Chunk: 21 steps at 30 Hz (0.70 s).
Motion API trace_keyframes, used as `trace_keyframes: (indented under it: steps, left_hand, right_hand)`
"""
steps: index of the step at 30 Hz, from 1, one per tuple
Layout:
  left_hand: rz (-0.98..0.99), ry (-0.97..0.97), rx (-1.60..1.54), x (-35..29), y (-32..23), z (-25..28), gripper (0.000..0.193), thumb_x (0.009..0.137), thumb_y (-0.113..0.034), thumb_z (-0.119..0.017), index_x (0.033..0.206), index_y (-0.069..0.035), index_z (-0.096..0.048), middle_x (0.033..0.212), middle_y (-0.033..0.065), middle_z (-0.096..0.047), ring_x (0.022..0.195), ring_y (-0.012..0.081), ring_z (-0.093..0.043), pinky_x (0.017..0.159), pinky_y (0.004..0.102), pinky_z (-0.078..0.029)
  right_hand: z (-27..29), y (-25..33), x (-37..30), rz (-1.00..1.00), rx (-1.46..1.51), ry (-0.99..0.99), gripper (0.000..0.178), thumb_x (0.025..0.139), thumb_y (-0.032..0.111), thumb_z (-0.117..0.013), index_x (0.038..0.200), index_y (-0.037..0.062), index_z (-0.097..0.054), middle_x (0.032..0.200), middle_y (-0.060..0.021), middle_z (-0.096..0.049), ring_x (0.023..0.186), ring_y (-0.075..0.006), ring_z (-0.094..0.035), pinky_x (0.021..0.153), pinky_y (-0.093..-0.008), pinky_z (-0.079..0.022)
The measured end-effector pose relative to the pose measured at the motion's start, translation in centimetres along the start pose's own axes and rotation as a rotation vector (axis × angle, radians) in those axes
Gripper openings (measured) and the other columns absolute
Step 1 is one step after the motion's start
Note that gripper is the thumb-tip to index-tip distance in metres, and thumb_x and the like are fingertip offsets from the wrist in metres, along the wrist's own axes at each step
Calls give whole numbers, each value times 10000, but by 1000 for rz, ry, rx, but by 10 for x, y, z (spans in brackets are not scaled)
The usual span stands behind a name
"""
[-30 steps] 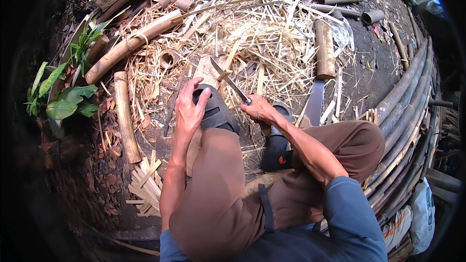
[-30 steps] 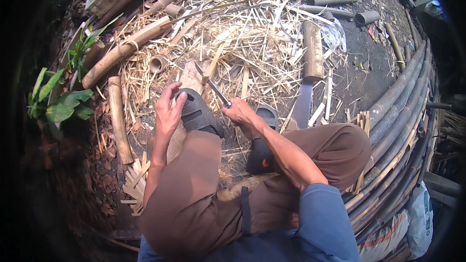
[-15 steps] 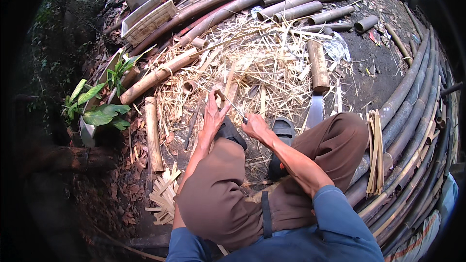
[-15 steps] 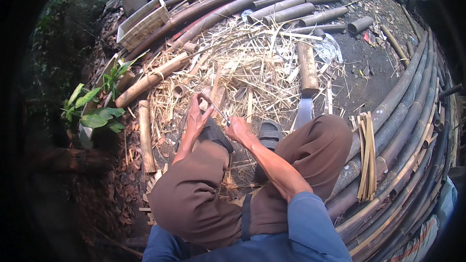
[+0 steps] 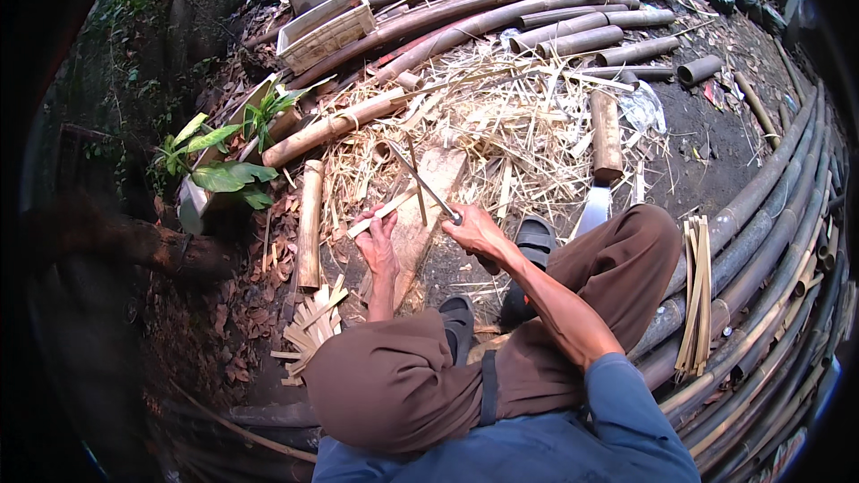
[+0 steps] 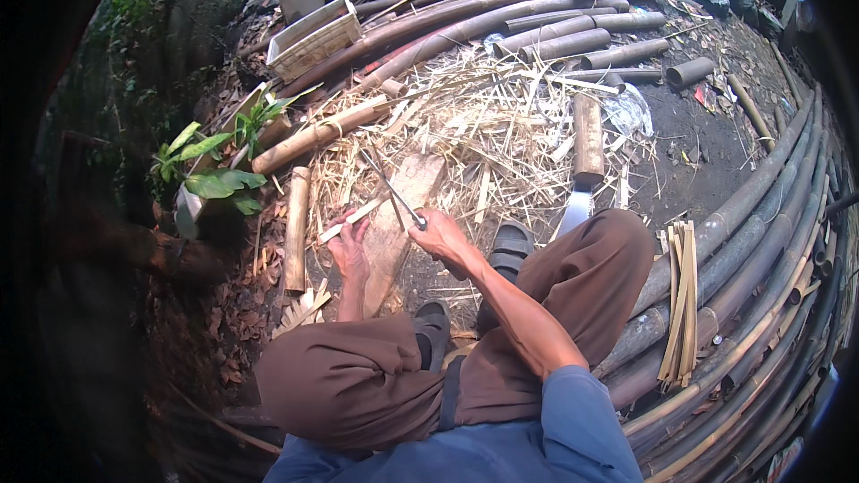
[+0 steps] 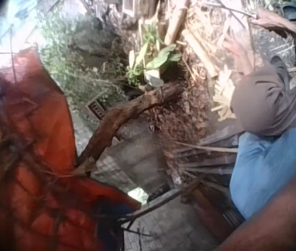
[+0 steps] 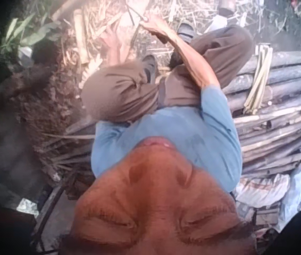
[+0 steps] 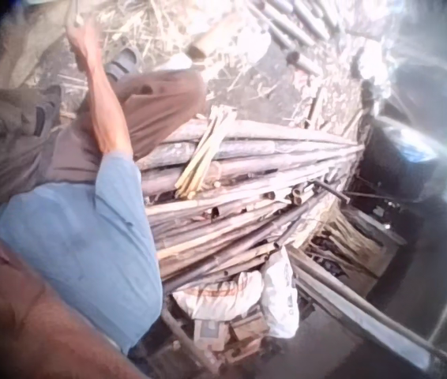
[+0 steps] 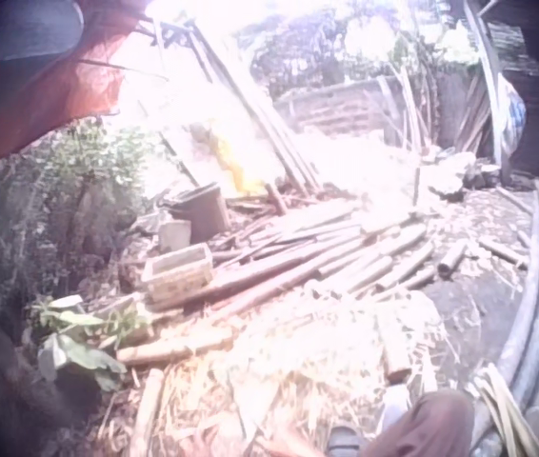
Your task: The person sits on the ground and uses a machete to split bamboo poles into thin strips. They repeatedly position bamboo pieces on a wooden block, strike them with the machete, and separate the resulting strips.
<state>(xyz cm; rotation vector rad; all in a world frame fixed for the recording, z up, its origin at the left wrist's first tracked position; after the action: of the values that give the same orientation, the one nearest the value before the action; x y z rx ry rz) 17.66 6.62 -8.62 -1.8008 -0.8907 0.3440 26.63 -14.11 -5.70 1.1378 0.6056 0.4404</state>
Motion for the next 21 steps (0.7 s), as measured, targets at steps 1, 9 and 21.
trace_keyframes:
  steps: [1, 9, 21]
  left_hand:
    - [-27, -9, -13, -6, 2, 2, 136, 985, -98, -487, 1098, -26, -463, 1175, 176, -555, 1041, 285, -619, 886, 394, -569]
    - [-100, -41, 67, -22, 2, -7, 191, 970, -126, -525, 1097, -17, -432, 1154, 183, -554, 1051, 268, -597, 891, 388, -556]
    - [-79, -82, 125, -15, -45, -5, 206, 987, -117, -481, 1144, -6, -410, 1207, 199, -516, 1087, 263, -578, 926, 392, -539]
  right_hand:
    - [-1, -2, 1, 39, -30, -43, 357, 814, 278, -531, 1029, 13, -635, 635, -106, -601, 540, -189, -584, 535, -355, -485]
    - [-14, 14, 12, 16, -36, -188, 337, 868, 277, -548, 781, -45, -600, 632, -166, -575, 584, -281, -581, 593, -416, -455]
    - [-47, 6, 27, -56, -93, -87, 310, 827, 243, -571, 766, -60, -592, 588, -203, -543, 553, -291, -558, 582, -416, -445]
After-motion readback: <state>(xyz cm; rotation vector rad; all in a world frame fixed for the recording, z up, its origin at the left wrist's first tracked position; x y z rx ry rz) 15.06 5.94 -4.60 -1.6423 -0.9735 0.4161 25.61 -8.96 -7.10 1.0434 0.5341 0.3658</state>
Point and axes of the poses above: each hand's wrist, its own x-axis towards the middle knuckle, its own z-axis out of the back of the hand, y = z × x, the point moved 6 cm from there along x, towards the middle knuckle
